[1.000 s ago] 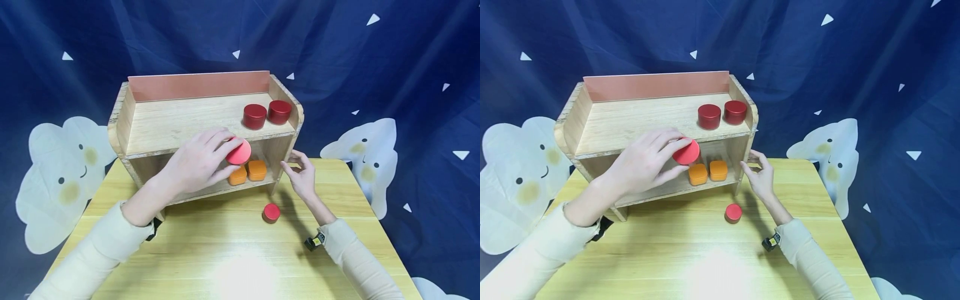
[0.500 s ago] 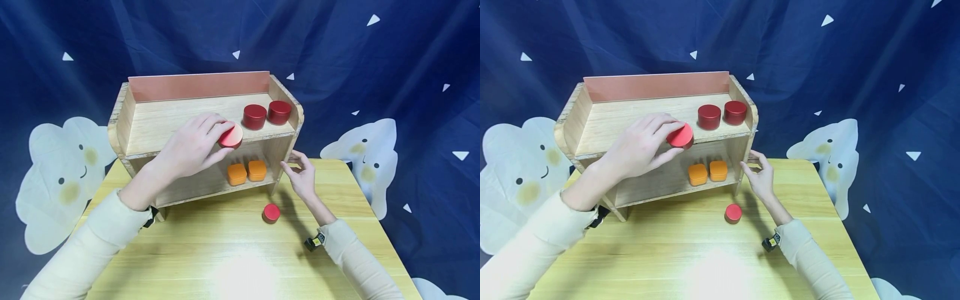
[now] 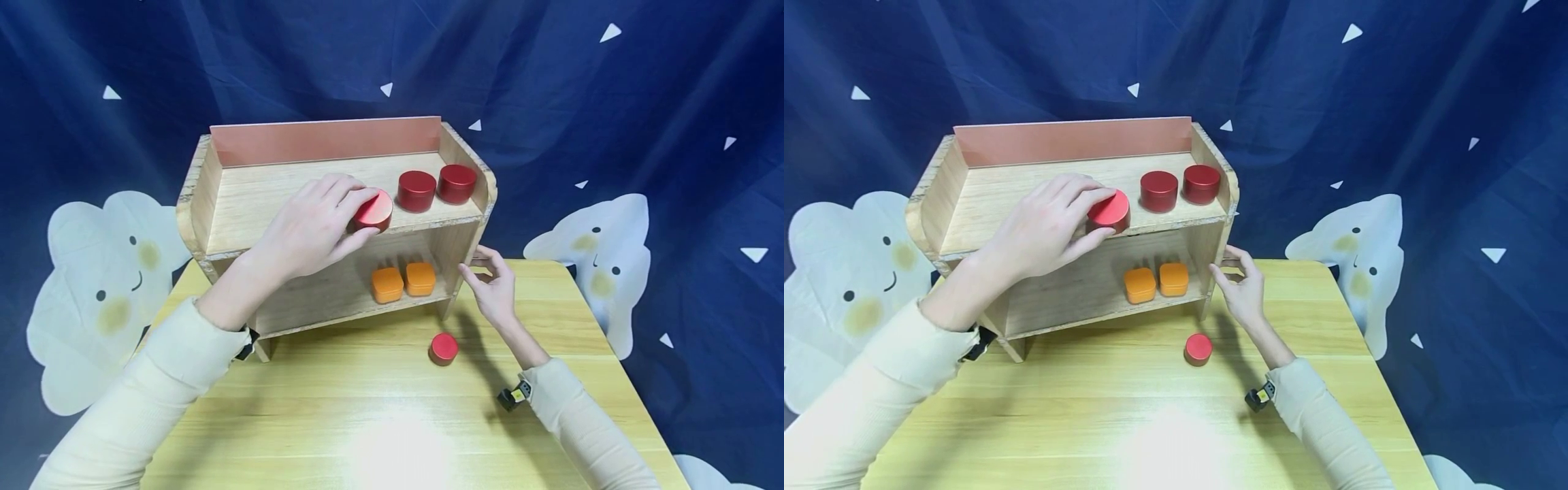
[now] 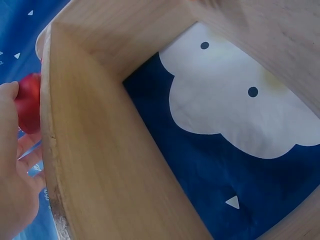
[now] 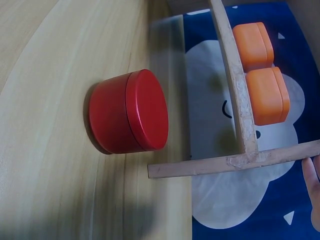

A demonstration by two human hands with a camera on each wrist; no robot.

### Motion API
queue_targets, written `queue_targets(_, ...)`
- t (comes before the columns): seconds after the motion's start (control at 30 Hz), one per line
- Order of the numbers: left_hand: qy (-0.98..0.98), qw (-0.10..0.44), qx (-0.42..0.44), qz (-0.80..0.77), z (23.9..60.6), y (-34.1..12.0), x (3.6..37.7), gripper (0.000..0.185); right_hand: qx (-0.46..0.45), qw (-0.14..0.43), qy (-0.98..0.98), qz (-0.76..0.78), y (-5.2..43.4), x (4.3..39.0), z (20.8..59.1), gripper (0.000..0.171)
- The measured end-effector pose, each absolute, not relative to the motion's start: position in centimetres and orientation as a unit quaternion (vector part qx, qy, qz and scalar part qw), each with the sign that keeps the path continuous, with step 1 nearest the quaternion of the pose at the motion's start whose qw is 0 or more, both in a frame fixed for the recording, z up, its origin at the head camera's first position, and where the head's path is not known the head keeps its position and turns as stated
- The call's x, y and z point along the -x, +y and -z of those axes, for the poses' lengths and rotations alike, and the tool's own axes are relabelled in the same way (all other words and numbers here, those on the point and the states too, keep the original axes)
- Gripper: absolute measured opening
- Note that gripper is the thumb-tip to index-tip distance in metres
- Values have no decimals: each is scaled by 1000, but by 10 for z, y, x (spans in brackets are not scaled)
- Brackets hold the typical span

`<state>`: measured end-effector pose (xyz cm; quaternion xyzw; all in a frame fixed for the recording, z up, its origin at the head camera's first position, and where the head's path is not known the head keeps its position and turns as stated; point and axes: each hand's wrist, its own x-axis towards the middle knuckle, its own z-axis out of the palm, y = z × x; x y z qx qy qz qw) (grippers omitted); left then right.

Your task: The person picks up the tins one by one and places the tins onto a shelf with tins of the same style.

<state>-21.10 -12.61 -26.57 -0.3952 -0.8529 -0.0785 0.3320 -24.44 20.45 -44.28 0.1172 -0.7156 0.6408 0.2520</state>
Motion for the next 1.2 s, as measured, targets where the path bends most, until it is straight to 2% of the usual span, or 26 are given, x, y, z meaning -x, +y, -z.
queue_targets(1.2, -905, 261, 334, 34, 259, -114, 230, 50, -126, 254, -714, -640, 205, 244, 443, 39)
